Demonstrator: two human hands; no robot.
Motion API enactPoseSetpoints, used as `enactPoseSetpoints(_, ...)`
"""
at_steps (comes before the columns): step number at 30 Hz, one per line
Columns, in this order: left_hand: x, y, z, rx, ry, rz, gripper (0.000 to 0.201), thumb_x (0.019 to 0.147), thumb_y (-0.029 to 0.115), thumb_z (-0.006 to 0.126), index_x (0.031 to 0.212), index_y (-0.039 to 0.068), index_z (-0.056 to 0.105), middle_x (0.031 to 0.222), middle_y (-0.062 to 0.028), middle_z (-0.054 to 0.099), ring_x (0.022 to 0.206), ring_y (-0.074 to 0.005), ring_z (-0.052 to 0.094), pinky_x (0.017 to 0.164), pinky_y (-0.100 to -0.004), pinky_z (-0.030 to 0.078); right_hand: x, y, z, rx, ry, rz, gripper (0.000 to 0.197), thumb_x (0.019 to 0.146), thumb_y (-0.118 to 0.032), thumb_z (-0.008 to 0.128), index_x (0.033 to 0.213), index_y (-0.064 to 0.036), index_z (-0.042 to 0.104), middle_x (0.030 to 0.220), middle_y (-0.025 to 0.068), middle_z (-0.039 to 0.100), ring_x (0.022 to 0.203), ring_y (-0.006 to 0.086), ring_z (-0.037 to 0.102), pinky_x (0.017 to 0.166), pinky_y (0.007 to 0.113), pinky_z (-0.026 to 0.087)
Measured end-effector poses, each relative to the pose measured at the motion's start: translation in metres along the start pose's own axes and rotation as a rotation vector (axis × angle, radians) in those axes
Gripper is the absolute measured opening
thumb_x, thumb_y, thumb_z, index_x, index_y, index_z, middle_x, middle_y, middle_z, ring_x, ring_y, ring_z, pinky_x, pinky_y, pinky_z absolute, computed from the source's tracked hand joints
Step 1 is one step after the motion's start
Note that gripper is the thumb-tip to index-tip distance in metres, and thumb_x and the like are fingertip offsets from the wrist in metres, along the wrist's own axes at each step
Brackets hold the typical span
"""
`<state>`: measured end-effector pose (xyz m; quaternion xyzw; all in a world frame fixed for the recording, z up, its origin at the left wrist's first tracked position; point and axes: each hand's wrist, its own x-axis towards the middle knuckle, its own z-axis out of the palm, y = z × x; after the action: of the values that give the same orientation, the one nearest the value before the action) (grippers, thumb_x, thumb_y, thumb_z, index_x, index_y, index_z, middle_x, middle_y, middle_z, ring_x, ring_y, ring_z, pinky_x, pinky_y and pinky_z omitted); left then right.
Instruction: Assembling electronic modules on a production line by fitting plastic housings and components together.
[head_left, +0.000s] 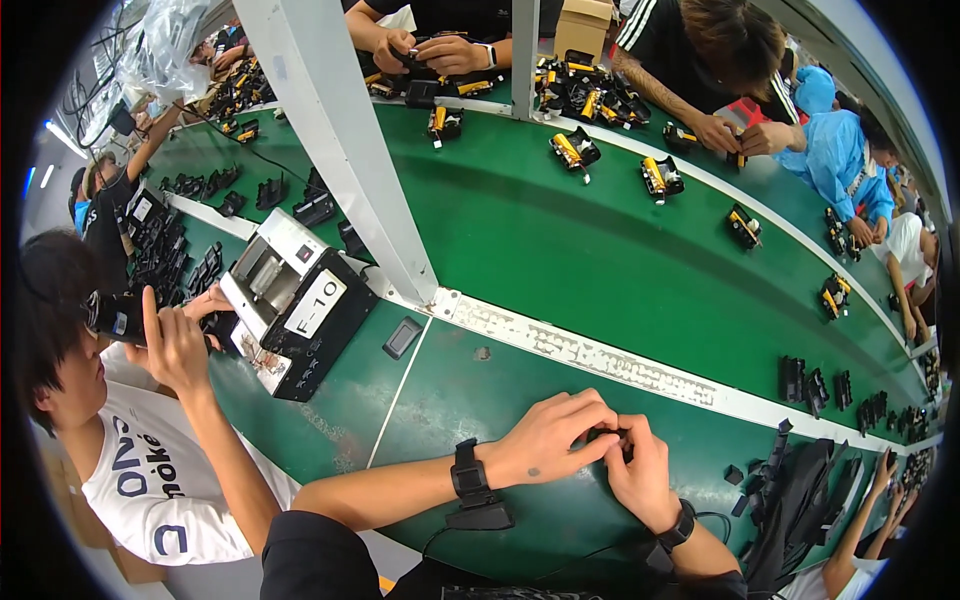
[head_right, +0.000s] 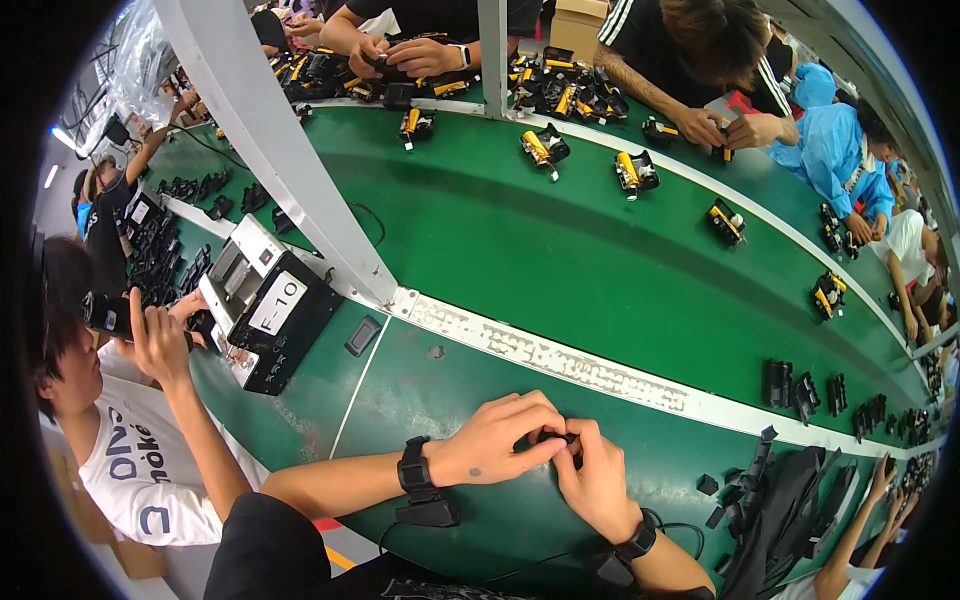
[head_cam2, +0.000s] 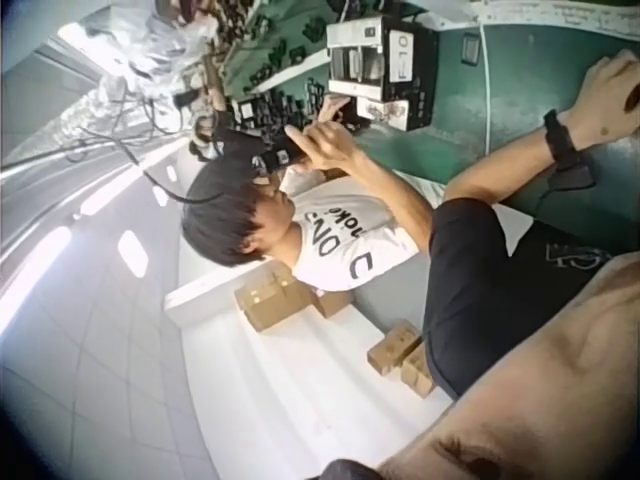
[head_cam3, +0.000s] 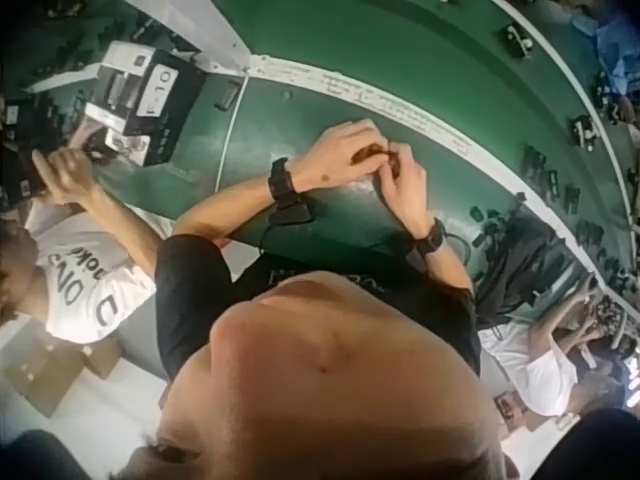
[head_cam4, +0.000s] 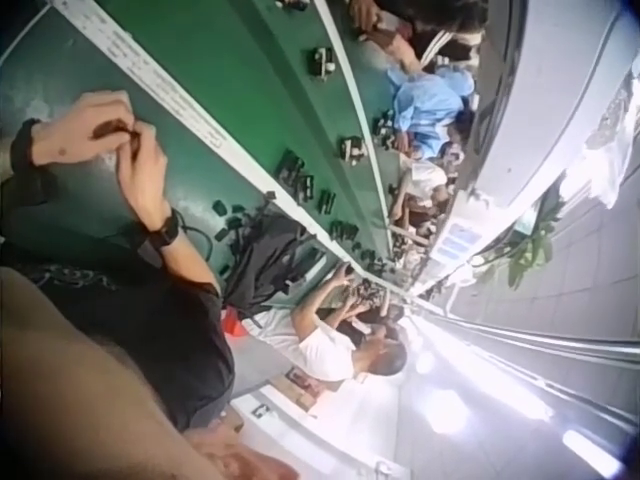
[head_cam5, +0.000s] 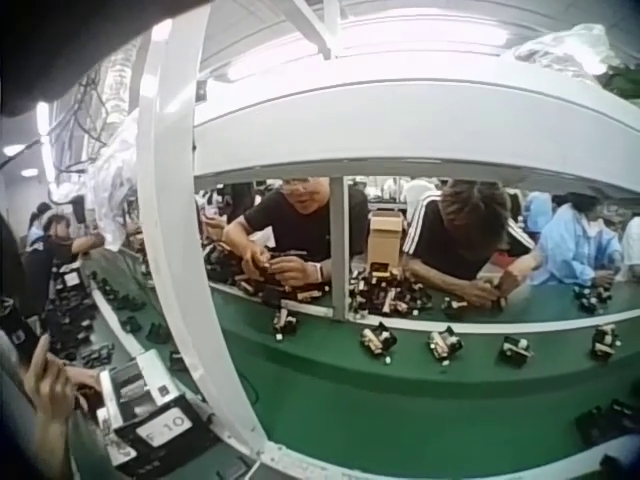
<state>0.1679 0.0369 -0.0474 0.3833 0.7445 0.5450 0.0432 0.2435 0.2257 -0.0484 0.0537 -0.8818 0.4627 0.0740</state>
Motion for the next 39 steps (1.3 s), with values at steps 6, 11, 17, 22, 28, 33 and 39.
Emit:
enactPoseSetpoints(6,0.0026,-0.0025,0.0022,0.018,0.076,0.084,0.017,0.095,0.012,0.078,0.109,0.008,0.069,0.106,-0.0067,0.067,0.088,-0.0270,0.067,0.080,-0.0390,0.056,-0.0006,0.0030,-0.0020,-0.001,0.007,0.022,0.022,0.096,-0.001,0.074,0.114,-0.0019,0.061,0.074,0.0130,0.068,0.061,0.0256,0.067,0.057,0.037,0.053)
enactPoseSetpoints(11,0.0028,-0.0015,0.0003,0.058,0.076,0.107,0.022,0.094,0.012,0.080,0.113,0.007,0.068,0.109,-0.0081,0.067,0.092,-0.0262,0.068,0.082,-0.0393,0.057,-0.0016,0.0029,-0.0021,0.035,0.020,0.074,0.021,0.094,-0.002,0.076,0.111,-0.0013,0.062,0.073,0.0131,0.069,0.061,0.0257,0.069,0.057,0.036,0.053)
enactPoseSetpoints(17,0.0017,-0.0006,0.0010,-0.011,0.045,0.014,0.028,0.094,0.012,0.081,0.115,0.005,0.064,0.108,-0.0085,0.066,0.090,-0.0251,0.068,0.080,-0.0384,0.057,-0.0020,0.0014,-0.0041,0.014,0.000,0.047,0.018,0.093,-0.002,0.078,0.105,-0.0007,0.064,0.073,0.0128,0.070,0.062,0.0257,0.070,0.057,0.036,0.054)
enactPoseSetpoints(22,0.0016,0.0041,-0.0011,-0.010,0.045,-0.032,0.027,0.094,0.011,0.081,0.110,0.005,0.061,0.106,-0.0078,0.065,0.088,-0.0245,0.067,0.078,-0.0375,0.057,0.0009,-0.0004,-0.0022,-0.010,0.014,0.022,0.017,0.092,-0.002,0.078,0.105,-0.0012,0.066,0.073,0.0124,0.070,0.062,0.0256,0.070,0.057,0.036,0.054)
enactPoseSetpoints(28,0.0026,-0.0013,0.0019,-0.007,0.050,0.013,0.026,0.093,0.011,0.082,0.106,0.005,0.060,0.105,-0.0076,0.064,0.087,-0.0247,0.067,0.077,-0.0376,0.057,0.0025,-0.0014,-0.0019,-0.036,0.021,-0.018,0.017,0.092,0.000,0.077,0.105,-0.0016,0.067,0.073,0.0118,0.069,0.061,0.0263,0.069,0.057,0.036,0.053)
enactPoseSetpoints(33,0.0011,-0.0033,0.0003,0.035,0.049,0.029,0.027,0.093,0.012,0.082,0.106,0.005,0.059,0.105,-0.0078,0.065,0.088,-0.0252,0.066,0.077,-0.0380,0.056,0.0022,0.0010,0.0011,-0.030,0.014,-0.020,0.017,0.091,0.000,0.077,0.105,-0.0018,0.067,0.072,0.0115,0.068,0.061,0.0263,0.069,0.057,0.036,0.054)
enactPoseSetpoints(39,0.0004,-0.0027,0.0020,0.004,0.060,0.008,0.027,0.093,0.013,0.082,0.106,0.005,0.059,0.105,-0.0079,0.065,0.089,-0.0255,0.066,0.077,-0.0379,0.056,0.0007,0.0014,-0.0004,-0.024,0.004,-0.011,0.013,0.094,0.001,0.075,0.105,0.0001,0.067,0.075,0.0117,0.068,0.063,0.0211,0.067,0.059,0.033,0.053)
